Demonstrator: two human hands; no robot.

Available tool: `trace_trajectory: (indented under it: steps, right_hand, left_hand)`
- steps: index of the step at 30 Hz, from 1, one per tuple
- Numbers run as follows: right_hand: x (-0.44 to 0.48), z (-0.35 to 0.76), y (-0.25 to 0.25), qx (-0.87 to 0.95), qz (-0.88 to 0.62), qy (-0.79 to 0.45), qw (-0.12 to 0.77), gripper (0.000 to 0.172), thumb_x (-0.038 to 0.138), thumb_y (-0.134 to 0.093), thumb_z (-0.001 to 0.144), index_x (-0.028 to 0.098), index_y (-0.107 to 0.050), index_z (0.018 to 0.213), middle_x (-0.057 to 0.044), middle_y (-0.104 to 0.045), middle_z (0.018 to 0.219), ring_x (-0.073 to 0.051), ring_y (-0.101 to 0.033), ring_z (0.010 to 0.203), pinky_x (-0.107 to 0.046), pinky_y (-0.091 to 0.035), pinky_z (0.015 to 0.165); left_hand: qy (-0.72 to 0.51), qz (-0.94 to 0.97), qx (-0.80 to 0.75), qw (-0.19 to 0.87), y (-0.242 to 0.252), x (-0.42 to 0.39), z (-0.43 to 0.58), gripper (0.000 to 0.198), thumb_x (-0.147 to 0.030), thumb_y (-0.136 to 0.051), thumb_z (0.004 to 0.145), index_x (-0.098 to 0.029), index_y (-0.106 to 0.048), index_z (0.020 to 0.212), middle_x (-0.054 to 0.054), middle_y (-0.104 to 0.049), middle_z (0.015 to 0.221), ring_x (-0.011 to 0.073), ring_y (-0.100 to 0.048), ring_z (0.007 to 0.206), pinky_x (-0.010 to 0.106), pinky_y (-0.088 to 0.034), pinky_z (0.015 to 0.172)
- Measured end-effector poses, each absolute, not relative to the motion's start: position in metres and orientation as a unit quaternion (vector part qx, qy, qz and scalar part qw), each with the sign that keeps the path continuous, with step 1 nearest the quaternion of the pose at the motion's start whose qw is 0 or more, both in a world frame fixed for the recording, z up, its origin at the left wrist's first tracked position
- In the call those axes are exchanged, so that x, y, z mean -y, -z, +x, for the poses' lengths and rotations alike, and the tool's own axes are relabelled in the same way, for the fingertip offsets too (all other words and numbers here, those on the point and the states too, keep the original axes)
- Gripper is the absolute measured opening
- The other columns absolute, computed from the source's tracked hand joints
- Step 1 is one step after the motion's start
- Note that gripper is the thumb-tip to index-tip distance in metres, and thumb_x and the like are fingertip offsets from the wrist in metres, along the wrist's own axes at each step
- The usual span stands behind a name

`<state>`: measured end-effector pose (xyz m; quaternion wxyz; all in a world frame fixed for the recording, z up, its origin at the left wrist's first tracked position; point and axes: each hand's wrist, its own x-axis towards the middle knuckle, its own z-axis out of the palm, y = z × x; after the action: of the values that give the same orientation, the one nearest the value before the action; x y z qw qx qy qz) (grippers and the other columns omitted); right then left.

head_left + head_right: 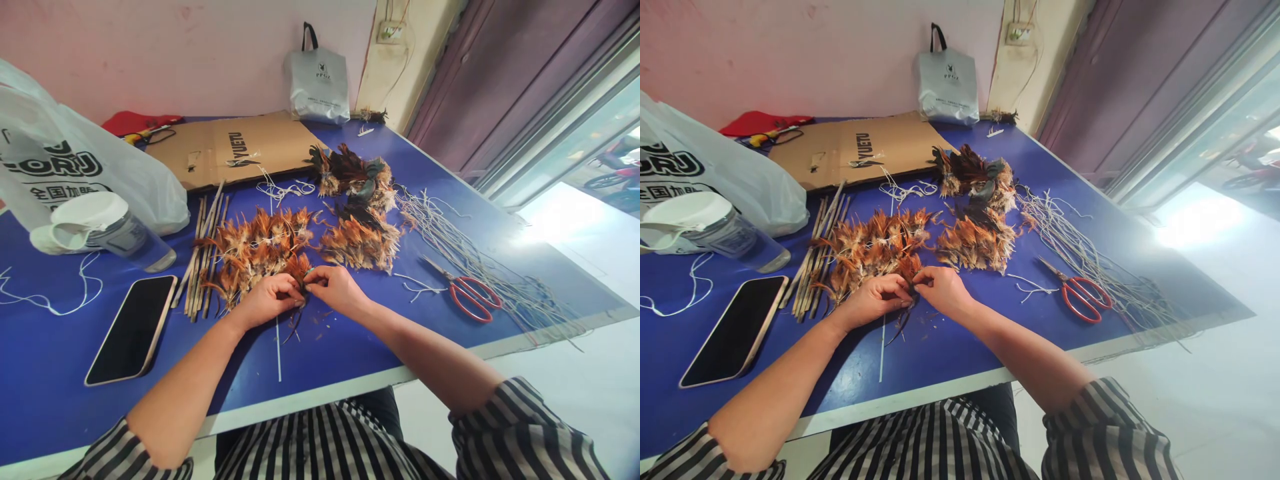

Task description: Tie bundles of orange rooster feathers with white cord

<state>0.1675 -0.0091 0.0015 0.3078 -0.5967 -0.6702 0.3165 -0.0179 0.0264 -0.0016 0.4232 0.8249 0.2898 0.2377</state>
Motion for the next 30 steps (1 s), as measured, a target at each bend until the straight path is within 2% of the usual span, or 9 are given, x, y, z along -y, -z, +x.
trace_trajectory:
  steps: [5,13,20,24,30]
  right_hand:
    - [0.008,0.162,-0.005,0.687,-0.589,-0.3,0.3,0.021,0.018,-0.054,0.07,0.018,-0.071,0.082,-0.001,-0.068,0.08,-0.009,-0.055,0.062,-0.02,-0.04,0.058]
    - [-0.001,0.16,-0.01,0.696,-0.623,-0.275,0.228,0.015,0.029,-0.057,0.071,0.02,-0.07,0.069,0.001,-0.067,0.068,-0.011,-0.056,0.061,-0.02,-0.037,0.054]
    - [-0.005,0.162,-0.009,0.722,-0.599,-0.277,0.208,0.014,0.023,-0.057,0.071,0.02,-0.07,0.074,0.002,-0.068,0.071,-0.01,-0.057,0.064,-0.019,-0.038,0.058]
    - [-0.002,0.164,-0.006,0.751,-0.574,-0.248,0.211,0.014,0.018,-0.056,0.07,0.021,-0.069,0.075,0.002,-0.067,0.077,-0.011,-0.057,0.068,-0.02,-0.037,0.061]
    - [0.003,0.162,-0.004,0.749,-0.586,-0.209,0.226,0.01,0.019,-0.058,0.069,0.018,-0.061,0.078,0.001,-0.063,0.075,-0.011,-0.053,0.065,-0.02,-0.034,0.058]
  left_hand:
    - [-0.241,0.822,-0.28,0.433,0.001,-0.027,-0.018,0.013,-0.027,-0.064,0.075,-0.018,-0.071,0.072,0.004,-0.062,0.08,0.0135,-0.058,0.077,0.026,-0.044,0.074]
    - [-0.228,0.825,-0.293,0.425,0.003,-0.026,-0.018,0.014,-0.028,-0.063,0.076,-0.018,-0.071,0.075,0.004,-0.061,0.081,0.0134,-0.058,0.077,0.026,-0.045,0.074]
    - [-0.241,0.818,-0.33,0.404,0.002,-0.019,-0.015,0.01,-0.025,-0.064,0.074,-0.018,-0.071,0.074,0.004,-0.06,0.082,0.0128,-0.058,0.075,0.025,-0.045,0.072]
    - [-0.258,0.823,-0.337,0.378,0.002,-0.017,-0.014,0.008,-0.024,-0.066,0.072,-0.02,-0.072,0.072,0.003,-0.059,0.08,0.0143,-0.057,0.081,0.025,-0.045,0.075]
    - [-0.245,0.822,-0.358,0.368,0.0,-0.017,-0.015,0.009,-0.025,-0.066,0.072,-0.02,-0.073,0.074,0.004,-0.057,0.08,0.0136,-0.057,0.076,0.024,-0.046,0.07]
